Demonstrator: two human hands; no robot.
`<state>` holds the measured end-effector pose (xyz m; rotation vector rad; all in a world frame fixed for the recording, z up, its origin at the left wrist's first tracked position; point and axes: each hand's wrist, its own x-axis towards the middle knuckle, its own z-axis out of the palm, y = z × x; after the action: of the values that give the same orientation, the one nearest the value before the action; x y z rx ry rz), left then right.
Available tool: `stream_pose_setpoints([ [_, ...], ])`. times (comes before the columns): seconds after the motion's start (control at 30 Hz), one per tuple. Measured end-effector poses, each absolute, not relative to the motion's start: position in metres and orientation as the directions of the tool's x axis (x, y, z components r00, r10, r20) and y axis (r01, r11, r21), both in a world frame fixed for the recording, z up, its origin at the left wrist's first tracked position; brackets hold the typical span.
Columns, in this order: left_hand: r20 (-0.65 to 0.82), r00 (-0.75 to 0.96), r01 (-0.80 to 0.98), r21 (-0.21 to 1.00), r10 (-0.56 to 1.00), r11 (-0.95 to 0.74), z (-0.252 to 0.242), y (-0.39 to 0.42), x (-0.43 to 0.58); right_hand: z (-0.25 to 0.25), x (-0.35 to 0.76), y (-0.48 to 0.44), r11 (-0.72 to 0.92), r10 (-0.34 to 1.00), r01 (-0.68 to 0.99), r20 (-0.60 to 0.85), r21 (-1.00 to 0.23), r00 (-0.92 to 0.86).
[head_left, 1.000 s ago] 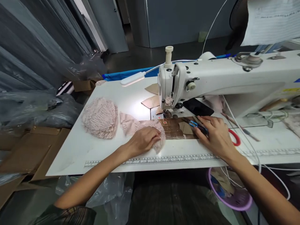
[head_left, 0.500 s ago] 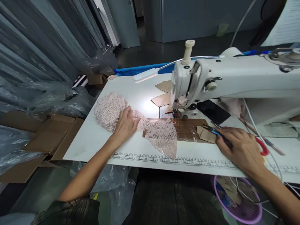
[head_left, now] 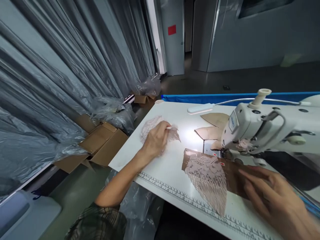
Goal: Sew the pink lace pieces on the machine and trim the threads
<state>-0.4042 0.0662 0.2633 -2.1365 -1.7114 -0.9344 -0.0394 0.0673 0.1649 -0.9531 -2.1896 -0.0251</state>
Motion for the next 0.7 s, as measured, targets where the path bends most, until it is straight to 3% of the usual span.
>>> stream_pose_setpoints([
  [0.13, 0.465, 0.046, 0.972, 0.185, 0.884, -0.148, 0.282, 0.074, -0.451, 0.162, -0.051, 0.073, 0.753, 0.598, 0.614, 0.634, -0.234, -0.491],
  [0.33, 0.242, 0.034, 0.964, 0.247, 0.970, -0.096, 0.258, 0.078, -0.478, 0.155, -0.061, 0.068, 0.779, 0.596, 0.561, 0.611, -0.282, -0.521],
  [0.53, 0.291, 0.008, 0.901, 0.412, 0.957, -0.133, 0.230, 0.077, -0.485, 0.146, -0.067, 0.064, 0.805, 0.583, 0.537, 0.505, -0.253, -0.636],
  [0.7, 0.387, -0.045, 0.896, 0.423, 0.921, -0.134, 0.232, 0.073, -0.483, 0.149, -0.067, 0.065, 0.803, 0.590, 0.520, 0.514, -0.292, -0.623],
])
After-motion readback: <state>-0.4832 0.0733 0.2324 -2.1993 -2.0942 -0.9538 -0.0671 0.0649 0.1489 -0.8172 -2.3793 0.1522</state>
